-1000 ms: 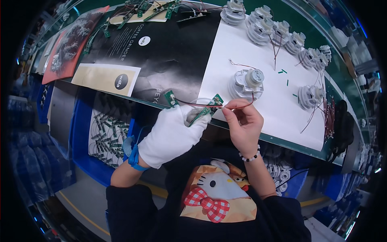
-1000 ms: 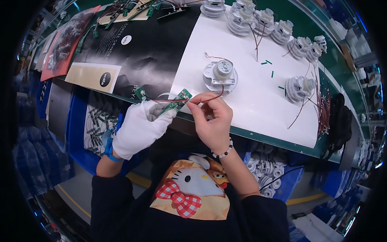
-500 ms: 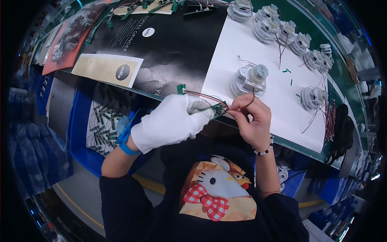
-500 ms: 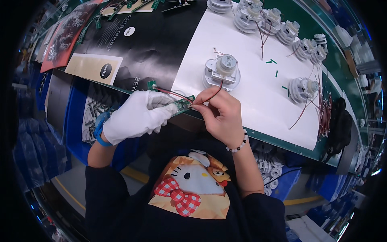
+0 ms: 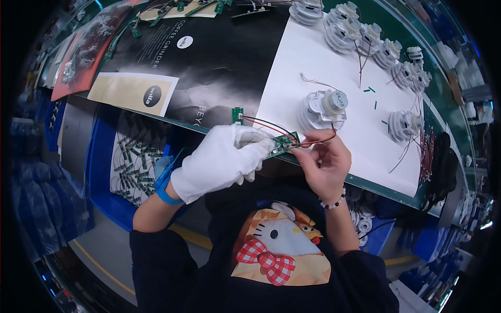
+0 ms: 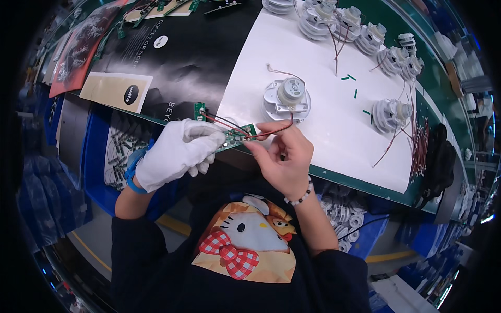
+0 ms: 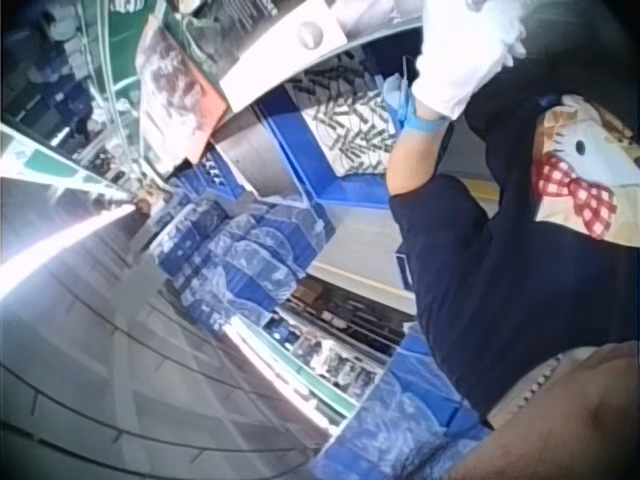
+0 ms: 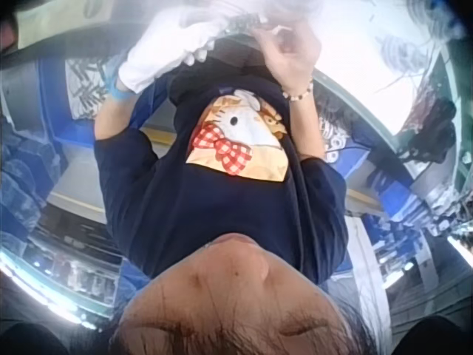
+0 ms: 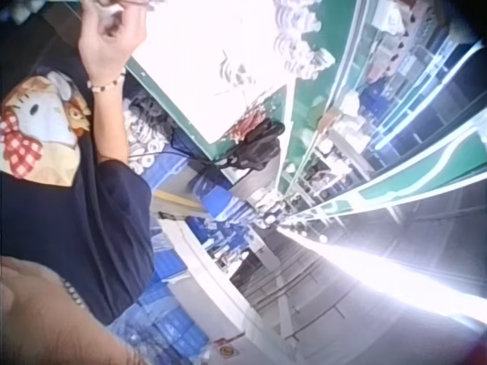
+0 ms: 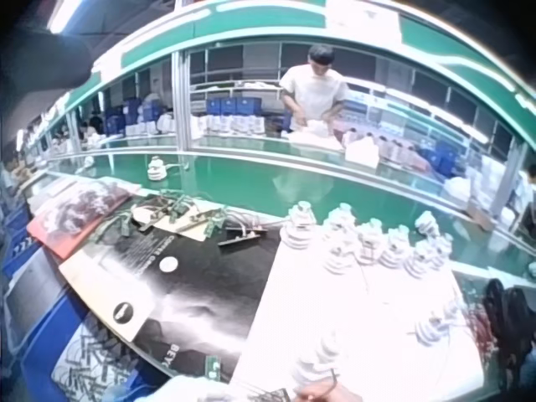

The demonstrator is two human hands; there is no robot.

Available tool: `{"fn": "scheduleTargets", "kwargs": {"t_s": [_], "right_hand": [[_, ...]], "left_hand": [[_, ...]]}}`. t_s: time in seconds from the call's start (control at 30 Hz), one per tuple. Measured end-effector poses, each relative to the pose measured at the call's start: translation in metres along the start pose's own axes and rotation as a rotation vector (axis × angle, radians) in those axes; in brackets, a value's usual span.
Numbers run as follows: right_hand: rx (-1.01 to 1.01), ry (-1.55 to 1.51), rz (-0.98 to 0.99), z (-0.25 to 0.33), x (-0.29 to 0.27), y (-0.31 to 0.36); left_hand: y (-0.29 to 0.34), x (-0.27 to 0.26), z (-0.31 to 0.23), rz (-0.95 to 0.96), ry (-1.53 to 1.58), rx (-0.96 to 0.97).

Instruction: The person assembles small electronic components on a factory assembly line. They pick up white cylindrical devices and green circuit boards, connect wires between them, and place the assembled units onto a moving conveyor belt.

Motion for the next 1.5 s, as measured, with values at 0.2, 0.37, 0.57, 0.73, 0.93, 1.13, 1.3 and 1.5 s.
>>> {"fn": "scheduleTargets", "kwargs": {"t_s": [0.2,0.37,0.57,0.73,0.93,1.13,1.3,1.5], "right_hand": [[0.631,-0.552,0.219,-0.013,0.017,0.041],[0.551,-0.922,0.172,-0.013,0.019,0.035],[0.496,-0.912,0.142,-0.016,0.021,0.035],[0.448,-0.914,0.087,-0.016,0.023,0.036],[0.402,-1.031,0.012,-0.020,0.029,0.045],[0.486,-0.245,0.586,-0.004,-0.024,0.019],[0.007,0.493,0.039,0.011,-0.095,-0.088],[0.305,0.564,0.731,-0.034,-0.014,-0.150]], "left_hand": [[0.003,0.007,0.004,-0.022,-0.054,0.071],[0.009,0.016,0.002,-0.091,-0.277,0.425],[0.012,0.021,-0.002,-0.109,-0.390,0.496],[0.017,0.025,-0.004,-0.116,-0.478,0.555],[0.023,0.031,-0.003,-0.091,-0.530,0.644],[0.026,0.015,0.004,-0.117,-0.487,0.626],[0.027,0.015,-0.004,-0.110,-0.496,0.681],[0.024,0.019,-0.010,-0.101,-0.500,0.641]]}}
Point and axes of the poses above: each hand's wrist, its own y-axis away from the middle knuckle, its own x-axis out of the palm, z = x × y, the point moved 5 cm from there along -y, towards the middle knuckle, and after that the axes turned 12 degrees about y, right-handed, at the moved point
